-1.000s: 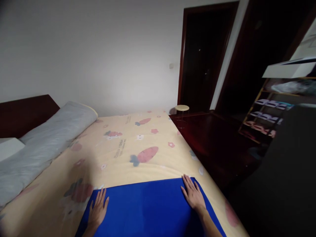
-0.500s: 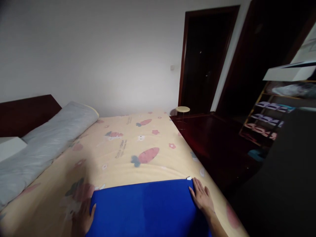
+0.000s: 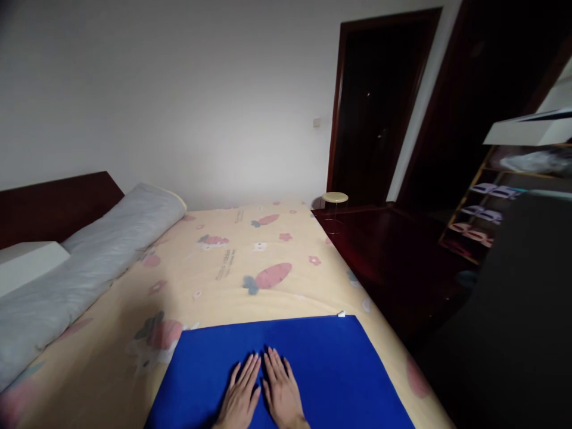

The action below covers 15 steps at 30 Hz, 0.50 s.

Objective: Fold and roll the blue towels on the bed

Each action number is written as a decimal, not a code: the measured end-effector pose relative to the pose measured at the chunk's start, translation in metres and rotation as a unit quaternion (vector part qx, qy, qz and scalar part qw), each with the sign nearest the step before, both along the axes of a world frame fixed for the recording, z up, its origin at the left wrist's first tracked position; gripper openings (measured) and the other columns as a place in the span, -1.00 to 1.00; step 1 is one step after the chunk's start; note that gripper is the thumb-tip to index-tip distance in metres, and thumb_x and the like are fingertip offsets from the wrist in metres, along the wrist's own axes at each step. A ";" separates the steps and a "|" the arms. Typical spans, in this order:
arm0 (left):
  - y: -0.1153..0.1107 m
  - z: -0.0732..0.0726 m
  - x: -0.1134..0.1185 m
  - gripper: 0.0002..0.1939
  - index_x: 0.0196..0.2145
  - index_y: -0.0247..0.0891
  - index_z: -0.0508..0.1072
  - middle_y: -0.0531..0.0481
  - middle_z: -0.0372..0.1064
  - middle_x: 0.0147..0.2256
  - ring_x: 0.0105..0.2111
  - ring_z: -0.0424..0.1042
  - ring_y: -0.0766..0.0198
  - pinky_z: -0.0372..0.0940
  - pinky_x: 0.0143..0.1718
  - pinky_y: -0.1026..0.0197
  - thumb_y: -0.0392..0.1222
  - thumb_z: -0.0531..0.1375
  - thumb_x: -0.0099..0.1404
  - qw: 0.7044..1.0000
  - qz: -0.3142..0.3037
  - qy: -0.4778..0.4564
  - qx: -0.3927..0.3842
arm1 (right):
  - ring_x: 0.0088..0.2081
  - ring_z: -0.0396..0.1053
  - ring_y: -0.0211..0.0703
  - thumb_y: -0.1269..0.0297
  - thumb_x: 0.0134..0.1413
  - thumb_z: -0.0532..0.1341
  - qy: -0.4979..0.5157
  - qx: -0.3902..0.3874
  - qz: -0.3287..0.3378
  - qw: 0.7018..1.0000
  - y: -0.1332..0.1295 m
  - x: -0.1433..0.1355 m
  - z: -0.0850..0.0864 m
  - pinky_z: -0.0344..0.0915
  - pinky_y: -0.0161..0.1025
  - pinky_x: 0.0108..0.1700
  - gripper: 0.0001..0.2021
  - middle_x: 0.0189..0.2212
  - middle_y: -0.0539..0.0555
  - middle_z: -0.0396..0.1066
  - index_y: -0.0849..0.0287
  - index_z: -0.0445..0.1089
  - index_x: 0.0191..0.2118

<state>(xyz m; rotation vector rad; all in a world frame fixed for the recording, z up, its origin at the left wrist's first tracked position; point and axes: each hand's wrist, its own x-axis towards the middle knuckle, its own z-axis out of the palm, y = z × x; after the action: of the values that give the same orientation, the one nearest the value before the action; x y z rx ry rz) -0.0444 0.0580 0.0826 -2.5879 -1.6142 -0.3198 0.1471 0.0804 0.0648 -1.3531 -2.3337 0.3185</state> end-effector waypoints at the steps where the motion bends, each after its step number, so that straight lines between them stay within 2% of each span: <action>1: -0.005 -0.002 -0.001 -0.38 0.36 -0.07 -0.31 0.04 -0.02 0.33 0.29 0.10 0.25 0.11 0.25 0.11 -0.11 -0.13 0.44 1.000 0.002 -0.003 0.004 | 0.34 -0.02 -0.01 0.04 0.36 -0.12 0.000 -0.011 0.007 1.000 -0.007 0.002 -0.003 0.04 0.01 0.31 -0.46 0.36 0.00 -0.09 -0.04 -0.12 0.38; 3: -0.016 -0.009 -0.025 -0.38 0.35 -0.01 -0.28 0.08 0.03 0.32 0.27 0.15 0.26 0.15 0.22 0.14 -0.09 -0.10 0.43 1.000 0.009 -0.003 0.003 | 0.33 0.00 0.01 0.00 0.34 -0.11 -0.008 -0.026 -0.020 0.999 -0.015 0.024 -0.011 0.04 0.03 0.31 -0.46 0.35 0.00 -0.05 -0.03 -0.04 0.37; 5: -0.028 -0.017 -0.070 -0.40 0.34 0.11 -0.21 0.17 0.04 0.31 0.26 0.17 0.26 0.16 0.22 0.14 -0.07 -0.08 0.42 0.999 0.033 0.004 -0.011 | 0.33 0.01 0.04 -0.04 0.31 -0.11 -0.023 -0.026 -0.107 0.994 -0.021 0.065 -0.019 0.02 0.08 0.31 -0.43 0.34 0.04 0.00 0.01 0.05 0.35; 8: -0.048 -0.030 -0.155 -0.44 0.31 0.23 -0.12 0.25 0.09 0.29 0.24 0.20 0.23 0.20 0.19 0.10 -0.07 -0.10 0.40 0.989 0.149 0.005 -0.021 | 0.33 0.01 0.12 -0.12 0.23 -0.15 -0.041 0.016 -0.269 0.962 -0.029 0.143 -0.034 0.00 0.18 0.29 -0.33 0.32 0.16 0.08 0.13 0.12 0.32; 11: -0.068 -0.039 -0.221 -0.41 0.33 0.10 -0.16 0.14 0.21 0.24 0.22 0.24 0.17 0.30 0.11 0.06 -0.05 -0.15 0.38 0.972 0.235 -0.009 0.018 | 0.33 0.01 0.16 -0.13 0.16 -0.19 -0.028 0.056 -0.356 0.932 -0.037 0.209 -0.052 0.01 0.22 0.26 -0.27 0.29 0.22 0.14 0.17 0.09 0.33; 13: -0.076 -0.041 -0.241 -0.38 0.35 0.00 -0.23 0.05 0.29 0.19 0.19 0.29 0.12 0.34 0.05 0.01 -0.06 -0.18 0.36 0.962 0.271 -0.010 0.034 | 0.32 0.04 0.16 -0.11 0.14 -0.18 -0.019 0.057 -0.367 0.928 -0.041 0.234 -0.061 0.03 0.19 0.25 -0.27 0.26 0.23 0.19 0.18 0.10 0.33; 15: -0.081 -0.041 -0.245 -0.36 0.35 -0.03 -0.27 0.00 0.32 0.18 0.17 0.31 0.08 0.33 0.03 -0.06 -0.06 -0.20 0.35 0.952 0.302 -0.005 0.045 | 0.31 0.06 0.15 -0.10 0.13 -0.18 -0.013 0.059 -0.369 0.927 -0.043 0.243 -0.063 0.05 0.15 0.25 -0.27 0.23 0.24 0.23 0.20 0.12 0.31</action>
<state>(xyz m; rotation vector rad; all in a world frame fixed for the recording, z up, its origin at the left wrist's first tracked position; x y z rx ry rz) -0.2893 -0.0232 0.0416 -1.8961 -2.2160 -0.3410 0.3904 0.0375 0.0016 -2.0369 -1.6525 -0.0749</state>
